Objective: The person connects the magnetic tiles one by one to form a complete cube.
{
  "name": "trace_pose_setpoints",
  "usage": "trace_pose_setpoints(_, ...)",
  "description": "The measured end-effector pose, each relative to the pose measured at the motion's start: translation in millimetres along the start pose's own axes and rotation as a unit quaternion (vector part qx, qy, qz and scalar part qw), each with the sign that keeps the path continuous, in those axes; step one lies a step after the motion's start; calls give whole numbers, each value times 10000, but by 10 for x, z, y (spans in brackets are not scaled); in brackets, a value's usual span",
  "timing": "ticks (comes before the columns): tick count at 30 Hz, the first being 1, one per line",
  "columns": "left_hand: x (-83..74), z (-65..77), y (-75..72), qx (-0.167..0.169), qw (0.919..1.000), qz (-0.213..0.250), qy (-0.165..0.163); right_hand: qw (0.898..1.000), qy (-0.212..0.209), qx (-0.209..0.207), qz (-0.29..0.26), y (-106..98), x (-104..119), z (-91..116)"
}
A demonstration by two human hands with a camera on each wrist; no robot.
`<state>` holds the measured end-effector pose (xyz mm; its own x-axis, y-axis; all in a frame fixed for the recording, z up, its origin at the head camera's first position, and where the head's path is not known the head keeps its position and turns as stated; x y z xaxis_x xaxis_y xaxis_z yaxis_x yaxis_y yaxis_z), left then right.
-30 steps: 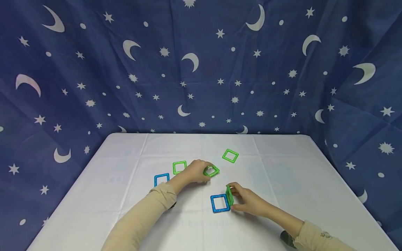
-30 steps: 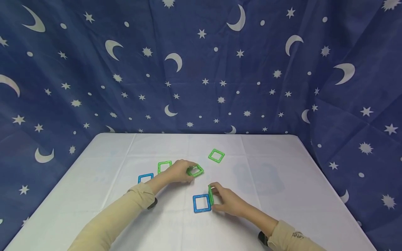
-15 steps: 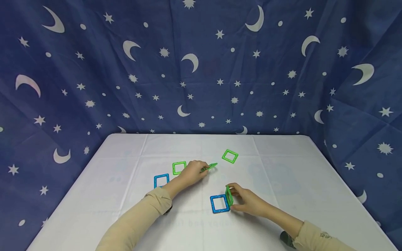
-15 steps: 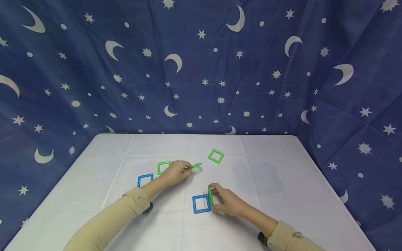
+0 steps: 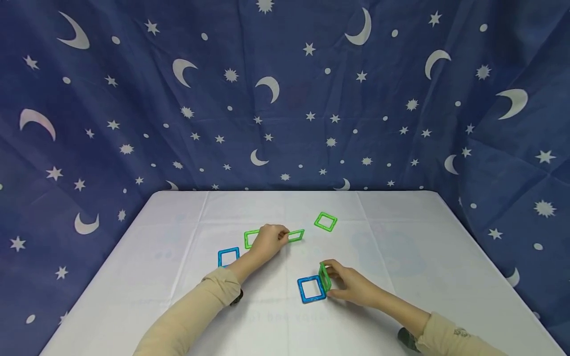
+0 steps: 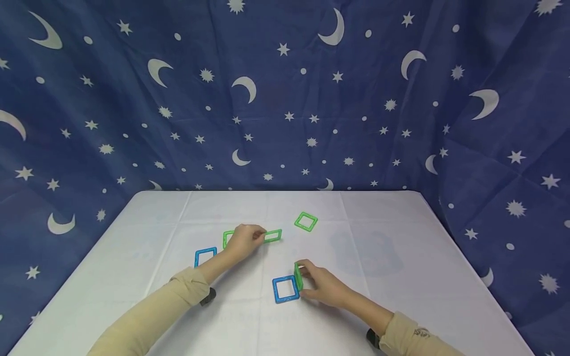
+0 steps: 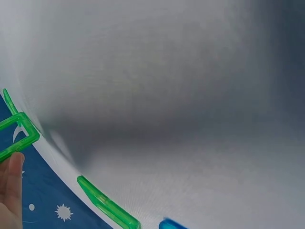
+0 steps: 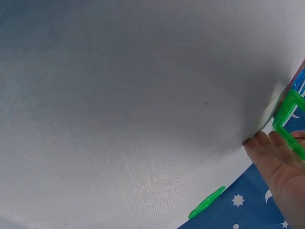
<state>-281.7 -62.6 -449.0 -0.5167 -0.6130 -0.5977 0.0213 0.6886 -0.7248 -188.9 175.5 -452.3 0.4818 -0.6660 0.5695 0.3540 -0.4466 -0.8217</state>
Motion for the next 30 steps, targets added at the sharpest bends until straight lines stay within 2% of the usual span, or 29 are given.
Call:
trace_pose_setpoints(7, -39, 78, -7, 123, 9990, 335, -276, 10000, -56, 11, 20, 18, -2, 6)
trace_pose_setpoints(17, -133, 166, -22, 315, 9960, 737, -386, 10000, 45, -39, 34, -12, -3, -6)
trace_pose_setpoints(30, -240, 313, -19, 269, 9928, 1165, -83, 10000, 28, -18, -32, -12, 11, -2)
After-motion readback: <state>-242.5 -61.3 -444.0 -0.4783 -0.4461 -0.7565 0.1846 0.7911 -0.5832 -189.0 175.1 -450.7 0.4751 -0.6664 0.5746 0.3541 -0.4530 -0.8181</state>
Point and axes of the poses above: each hand's wrist, its own z-axis away from the middle knuckle, its own y-axis out of the palm, x = y × z, the point moved 1 cm from there along -z, towards the middle knuckle, and after that the axes turned 8 degrees about z, right-handed, at the moved point
